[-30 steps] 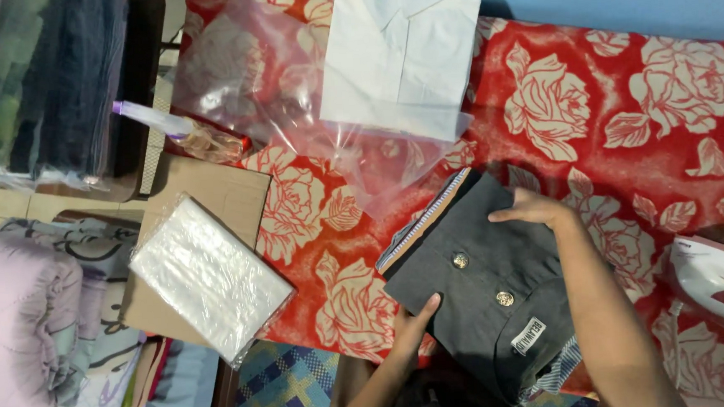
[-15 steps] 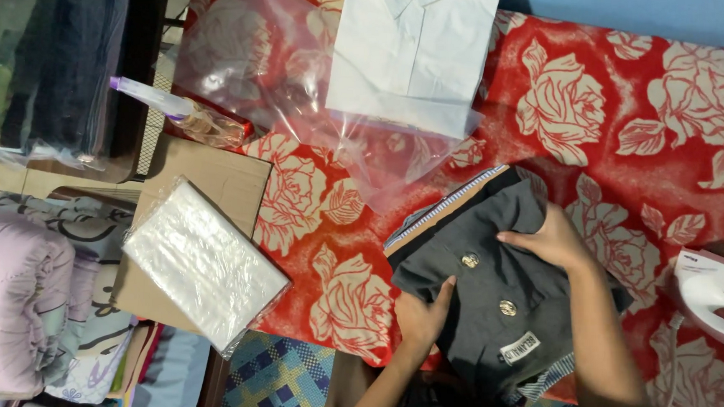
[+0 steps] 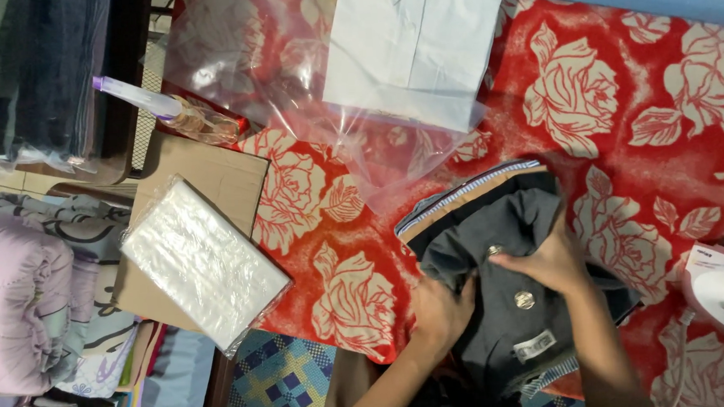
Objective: The person folds various shirts and tops on a floral-patterned surface, stacking them neatly. They then place a stack of folded clothes into a clear plastic bag.
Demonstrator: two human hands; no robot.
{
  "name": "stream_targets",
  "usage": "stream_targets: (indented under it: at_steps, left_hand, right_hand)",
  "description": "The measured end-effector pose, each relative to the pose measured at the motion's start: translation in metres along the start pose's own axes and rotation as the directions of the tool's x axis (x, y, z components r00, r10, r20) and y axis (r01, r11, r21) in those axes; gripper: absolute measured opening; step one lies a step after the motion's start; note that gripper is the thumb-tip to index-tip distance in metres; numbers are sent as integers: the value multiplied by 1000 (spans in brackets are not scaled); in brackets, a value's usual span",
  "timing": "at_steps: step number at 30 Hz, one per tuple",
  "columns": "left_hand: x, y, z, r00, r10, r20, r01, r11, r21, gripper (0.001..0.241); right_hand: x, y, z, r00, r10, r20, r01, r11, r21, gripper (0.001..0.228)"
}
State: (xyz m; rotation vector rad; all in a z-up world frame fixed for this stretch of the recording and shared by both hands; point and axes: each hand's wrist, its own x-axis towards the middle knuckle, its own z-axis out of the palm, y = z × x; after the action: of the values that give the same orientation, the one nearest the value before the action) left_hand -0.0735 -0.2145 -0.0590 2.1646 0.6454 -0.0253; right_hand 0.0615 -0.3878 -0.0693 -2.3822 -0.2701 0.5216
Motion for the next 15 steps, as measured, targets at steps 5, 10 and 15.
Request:
stream_targets:
  at_steps: [5, 10, 15]
  left_hand:
    - [1, -5, -17, 959, -45, 279, 91, 984, -154, 86]
    - [15, -52, -18, 916, -72, 395, 289, 802, -523, 28]
    - [27, -10, -19, 893, -65, 445, 410, 521, -749, 47]
  right_hand:
    - [17, 64, -10, 995, 82, 62, -101, 909, 404, 83]
    - [15, 72, 1, 992, -31, -120, 75, 924, 374, 79]
    - [-4, 186, -16, 979, 197, -45, -174, 935, 309, 90]
